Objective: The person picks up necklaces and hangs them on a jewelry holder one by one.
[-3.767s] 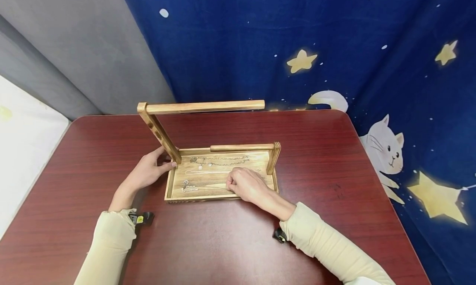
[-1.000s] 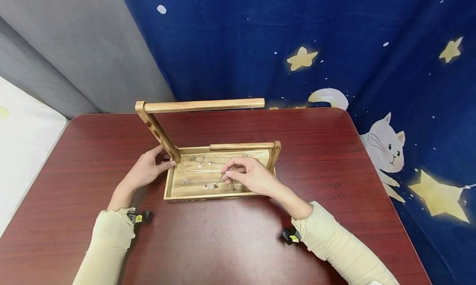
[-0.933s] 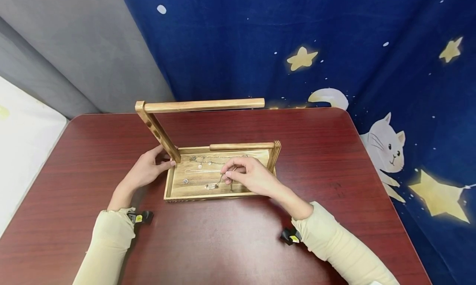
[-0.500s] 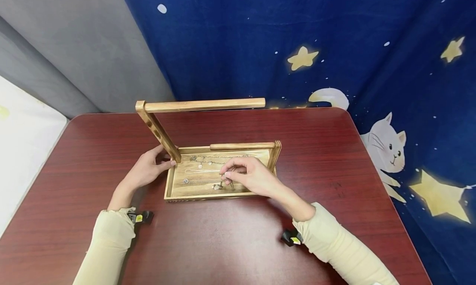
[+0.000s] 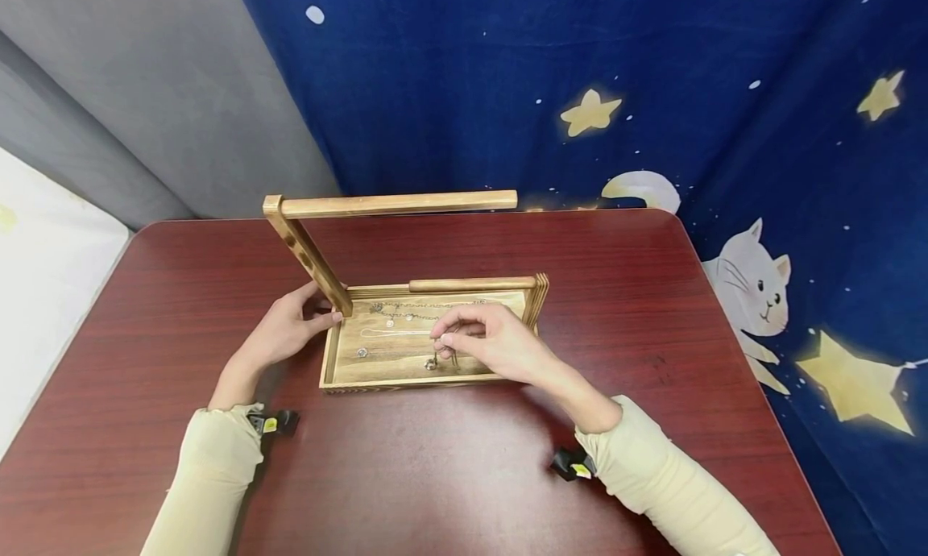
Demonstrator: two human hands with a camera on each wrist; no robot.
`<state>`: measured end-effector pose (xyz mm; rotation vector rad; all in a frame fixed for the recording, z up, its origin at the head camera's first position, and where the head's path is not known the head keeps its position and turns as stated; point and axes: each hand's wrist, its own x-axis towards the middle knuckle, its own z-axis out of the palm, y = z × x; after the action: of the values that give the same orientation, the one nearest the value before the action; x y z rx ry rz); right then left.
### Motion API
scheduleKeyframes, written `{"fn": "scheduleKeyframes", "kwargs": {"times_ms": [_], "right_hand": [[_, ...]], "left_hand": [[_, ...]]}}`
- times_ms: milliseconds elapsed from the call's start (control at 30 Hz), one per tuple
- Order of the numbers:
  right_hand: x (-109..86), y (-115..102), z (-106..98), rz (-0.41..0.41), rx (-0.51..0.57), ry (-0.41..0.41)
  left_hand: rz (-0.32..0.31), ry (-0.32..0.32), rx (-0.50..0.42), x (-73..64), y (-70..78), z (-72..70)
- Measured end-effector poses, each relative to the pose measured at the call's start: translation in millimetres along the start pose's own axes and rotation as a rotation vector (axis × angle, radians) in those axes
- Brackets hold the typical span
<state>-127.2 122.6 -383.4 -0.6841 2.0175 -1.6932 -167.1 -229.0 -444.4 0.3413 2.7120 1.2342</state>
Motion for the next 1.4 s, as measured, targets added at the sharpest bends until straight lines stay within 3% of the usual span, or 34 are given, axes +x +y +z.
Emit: {"fn": "scheduleKeyframes", "kwargs": {"times_ms": [333, 867, 1400], "right_hand": [[-5.1, -4.5, -6.0, -0.037, 0.015, 0.024], [-13.4, -8.6, -14.9, -0.015, -0.021, 0.173], [-27.6, -14.6, -28.9, -0.028, 0.038, 0.277]], "left_hand": [[-0.006, -0.007, 0.0, 0.5, -0.3, -1.0], [-0.011, -0.021, -0.01, -0.4, -1.4, -0.7], [-0.011, -0.02, -0.013, 0.2, -1.2, -0.6]]}}
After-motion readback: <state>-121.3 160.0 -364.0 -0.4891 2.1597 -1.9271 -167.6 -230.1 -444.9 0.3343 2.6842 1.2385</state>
